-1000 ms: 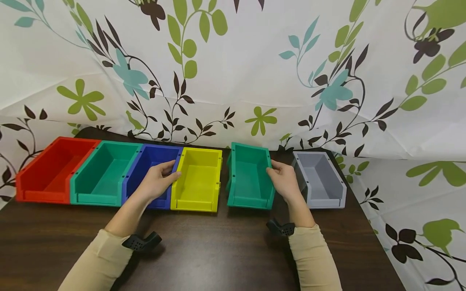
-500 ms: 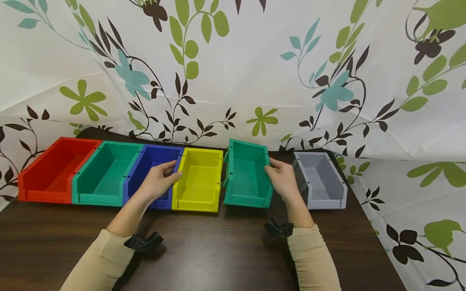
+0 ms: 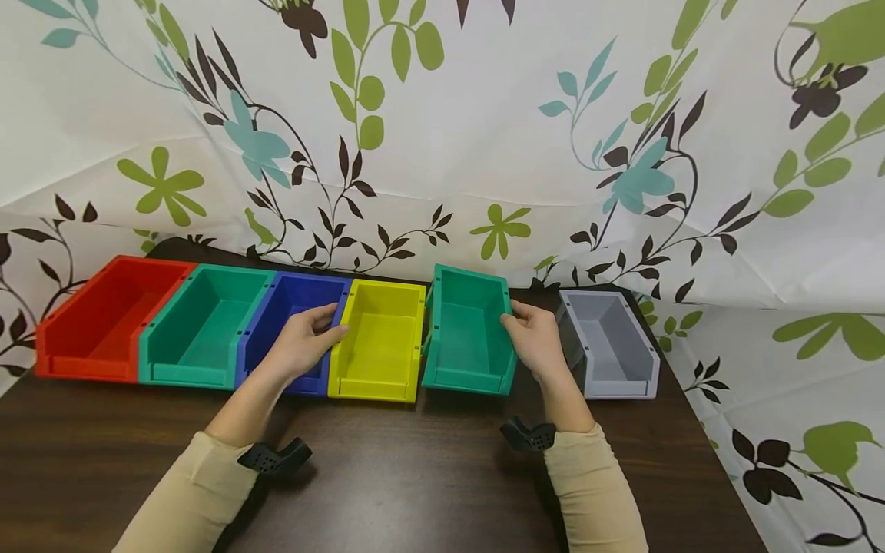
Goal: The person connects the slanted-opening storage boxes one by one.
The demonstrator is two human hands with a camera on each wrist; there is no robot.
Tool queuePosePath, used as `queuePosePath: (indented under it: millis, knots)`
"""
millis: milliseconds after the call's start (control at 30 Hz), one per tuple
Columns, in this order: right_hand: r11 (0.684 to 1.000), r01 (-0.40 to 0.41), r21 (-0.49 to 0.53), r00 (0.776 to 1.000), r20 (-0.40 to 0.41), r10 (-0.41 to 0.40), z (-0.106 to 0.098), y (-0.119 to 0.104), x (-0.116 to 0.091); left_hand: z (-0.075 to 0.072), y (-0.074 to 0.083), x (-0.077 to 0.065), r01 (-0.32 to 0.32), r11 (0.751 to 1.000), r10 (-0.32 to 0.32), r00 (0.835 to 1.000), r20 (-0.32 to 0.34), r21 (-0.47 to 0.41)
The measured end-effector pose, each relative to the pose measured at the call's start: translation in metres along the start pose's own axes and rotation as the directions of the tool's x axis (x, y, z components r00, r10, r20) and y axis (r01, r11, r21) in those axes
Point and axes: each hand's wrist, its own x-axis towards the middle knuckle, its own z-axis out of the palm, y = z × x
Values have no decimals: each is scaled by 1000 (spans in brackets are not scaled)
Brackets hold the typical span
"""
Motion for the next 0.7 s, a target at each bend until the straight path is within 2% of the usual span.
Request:
queuePosePath:
  millis: [200,400,600,700]
  knots:
    - [999,1,-43,1000,0,-1,1,-7,-1,0,-1,1,-2,1000,2,1000,-3,6]
    - [992,14,-128,1000,-7,-15,2,-16,-2,0,-1,1,-2,1000,2,1000,-1,2]
    - [972,6,-235,1000,-16,-10,4,-20,-2,0,0,1,3,1000,-3,1000,-3,2]
    - [957,30,-290,999,-6,-33,4,-24,-3,0,0,1,10,1000,-10,1000,3,3]
